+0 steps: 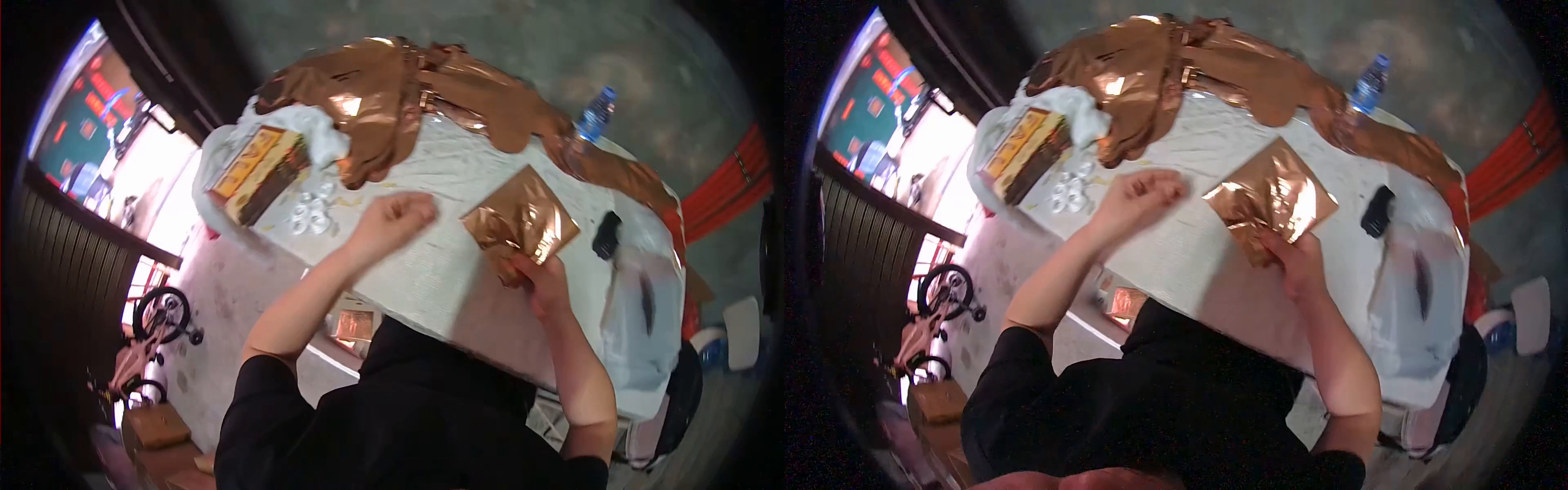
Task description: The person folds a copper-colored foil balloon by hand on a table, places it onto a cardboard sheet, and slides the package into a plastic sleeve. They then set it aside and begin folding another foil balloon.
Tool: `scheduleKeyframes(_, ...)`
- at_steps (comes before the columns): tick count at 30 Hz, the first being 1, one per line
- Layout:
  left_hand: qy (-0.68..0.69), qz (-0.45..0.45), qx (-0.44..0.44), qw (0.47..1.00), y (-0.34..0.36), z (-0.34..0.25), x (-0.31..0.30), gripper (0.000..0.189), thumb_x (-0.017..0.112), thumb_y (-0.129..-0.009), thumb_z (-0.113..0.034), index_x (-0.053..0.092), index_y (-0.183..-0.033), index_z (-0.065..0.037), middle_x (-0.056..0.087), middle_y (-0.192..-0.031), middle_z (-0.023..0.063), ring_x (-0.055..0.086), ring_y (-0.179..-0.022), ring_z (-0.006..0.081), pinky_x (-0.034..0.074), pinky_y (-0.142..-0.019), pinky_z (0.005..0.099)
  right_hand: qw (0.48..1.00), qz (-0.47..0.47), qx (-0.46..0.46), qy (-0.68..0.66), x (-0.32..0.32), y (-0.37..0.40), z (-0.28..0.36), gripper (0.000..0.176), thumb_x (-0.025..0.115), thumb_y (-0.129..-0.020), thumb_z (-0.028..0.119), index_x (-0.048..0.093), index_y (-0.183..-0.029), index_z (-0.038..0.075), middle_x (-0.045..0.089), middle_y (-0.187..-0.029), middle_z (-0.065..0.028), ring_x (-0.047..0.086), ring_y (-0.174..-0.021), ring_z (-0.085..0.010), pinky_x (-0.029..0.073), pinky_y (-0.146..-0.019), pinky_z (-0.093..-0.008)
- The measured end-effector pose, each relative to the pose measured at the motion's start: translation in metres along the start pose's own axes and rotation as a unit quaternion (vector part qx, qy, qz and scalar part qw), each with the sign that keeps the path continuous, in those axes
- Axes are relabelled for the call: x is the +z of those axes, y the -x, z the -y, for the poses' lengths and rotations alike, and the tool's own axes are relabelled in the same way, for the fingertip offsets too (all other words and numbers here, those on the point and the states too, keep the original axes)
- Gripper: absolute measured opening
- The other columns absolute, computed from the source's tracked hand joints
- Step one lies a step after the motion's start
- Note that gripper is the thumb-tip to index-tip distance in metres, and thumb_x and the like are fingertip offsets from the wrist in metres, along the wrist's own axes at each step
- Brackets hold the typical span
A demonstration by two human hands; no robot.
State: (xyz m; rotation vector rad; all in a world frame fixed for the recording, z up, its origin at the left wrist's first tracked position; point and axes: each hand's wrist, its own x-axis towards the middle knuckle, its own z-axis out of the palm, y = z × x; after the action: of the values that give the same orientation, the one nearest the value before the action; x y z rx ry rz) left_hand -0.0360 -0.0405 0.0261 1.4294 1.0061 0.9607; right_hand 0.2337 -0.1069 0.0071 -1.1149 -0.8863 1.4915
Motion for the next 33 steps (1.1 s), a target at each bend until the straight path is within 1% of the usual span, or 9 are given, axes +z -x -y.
scheduleKeyframes(2,-0.300,-0.140,0.029,0.943,0.004,-0.019,-0.047,0.029,0.061,-0.090,-0.017,0.061,-0.113,0.000,0.068,-0.102,0.0112,0.064,-0.098,0.0253,0.051,-0.084,0.0354,0.999,-0.001,-0.005,-0.033,-0.009,-0.001,-0.005,0.026,0.064,-0.084,0.006,0.060,-0.109,-0.001,0.066,-0.095,-0.0069,0.063,-0.078,-0.0144,0.050,-0.064,-0.0267)
scheduleKeyframes(4,-0.553,-0.278,0.175,0.765,-0.003,0.000,-0.119,0.032,0.066,-0.083,-0.019,0.064,-0.110,-0.002,0.067,-0.100,0.0141,0.063,-0.097,0.0307,0.049,-0.085,0.0396,1.000,0.009,-0.001,-0.017,-0.020,-0.007,-0.015,0.024,0.065,-0.084,0.006,0.060,-0.107,0.000,0.067,-0.093,-0.0077,0.063,-0.074,-0.0150,0.050,-0.059,-0.0272)
scheduleKeyframes(6,-0.683,-0.301,0.093,0.659,0.004,-0.009,-0.165,0.031,0.066,-0.081,-0.021,0.065,-0.106,-0.003,0.066,-0.099,0.0170,0.061,-0.097,0.0345,0.048,-0.085,0.0416,1.000,-0.002,-0.014,-0.019,-0.008,-0.003,-0.009,0.021,0.065,-0.084,0.007,0.060,-0.104,0.002,0.067,-0.090,-0.0071,0.062,-0.069,-0.0143,0.048,-0.055,-0.0264)
scheduleKeyframes(16,-0.664,-0.189,-0.069,0.720,-0.021,-0.034,-0.204,0.035,0.071,-0.076,-0.033,0.066,-0.098,-0.005,0.065,-0.096,0.0155,0.060,-0.095,0.0327,0.049,-0.082,0.0408,0.999,0.001,-0.028,-0.031,-0.001,0.001,-0.005,0.022,0.067,-0.084,0.007,0.061,-0.105,0.003,0.067,-0.090,-0.0055,0.060,-0.067,-0.0127,0.046,-0.056,-0.0259)
scheduleKeyframes(18,-0.635,-0.145,0.114,0.750,-0.048,-0.009,-0.234,0.046,0.073,-0.075,-0.040,0.065,-0.108,-0.008,0.062,-0.108,0.0168,0.056,-0.107,0.0339,0.047,-0.089,0.0411,0.999,0.001,-0.034,-0.025,-0.002,-0.001,-0.007,0.022,0.066,-0.084,0.007,0.061,-0.105,0.002,0.067,-0.090,-0.0055,0.060,-0.067,-0.0125,0.046,-0.055,-0.0260)
scheduleKeyframes(19,-0.675,-0.180,0.128,0.704,-0.053,0.000,-0.233,0.054,0.073,-0.074,-0.041,0.061,-0.116,-0.009,0.057,-0.121,0.0171,0.051,-0.117,0.0346,0.043,-0.096,0.0421,0.999,-0.008,-0.033,-0.032,-0.001,-0.001,-0.008,0.022,0.066,-0.085,0.006,0.061,-0.106,0.002,0.067,-0.091,-0.0055,0.060,-0.067,-0.0122,0.046,-0.055,-0.0258)
scheduleKeyframes(24,-0.550,-0.142,0.163,0.807,-0.065,0.014,-0.255,0.061,0.078,-0.072,-0.032,0.056,-0.124,-0.009,0.055,-0.123,0.0163,0.051,-0.116,0.0325,0.042,-0.098,0.0392,1.000,0.002,-0.012,-0.019,-0.015,-0.002,-0.012,0.025,0.064,-0.085,0.003,0.061,-0.109,0.002,0.067,-0.097,-0.0069,0.063,-0.074,-0.0128,0.049,-0.061,-0.0262)
scheduleKeyframes(26,-0.431,-0.160,0.112,0.881,-0.060,0.011,-0.250,0.065,0.080,-0.073,-0.018,0.050,-0.129,-0.004,0.053,-0.119,0.0115,0.052,-0.114,0.0216,0.040,-0.099,0.0302,1.000,0.013,-0.005,-0.020,-0.017,-0.003,-0.015,0.029,0.063,-0.085,0.002,0.059,-0.113,0.000,0.067,-0.102,-0.0084,0.065,-0.082,-0.0152,0.052,-0.069,-0.0275)
scheduleKeyframes(33,-0.201,-0.262,0.152,0.932,-0.060,0.019,-0.261,0.041,0.069,-0.079,-0.012,0.058,-0.117,-0.001,0.061,-0.106,0.0052,0.057,-0.098,0.0138,0.046,-0.087,0.0272,0.999,0.020,0.006,-0.025,-0.014,-0.003,-0.012,0.030,0.062,-0.085,0.000,0.057,-0.115,-0.004,0.066,-0.105,-0.0102,0.065,-0.089,-0.0181,0.054,-0.078,-0.0302)
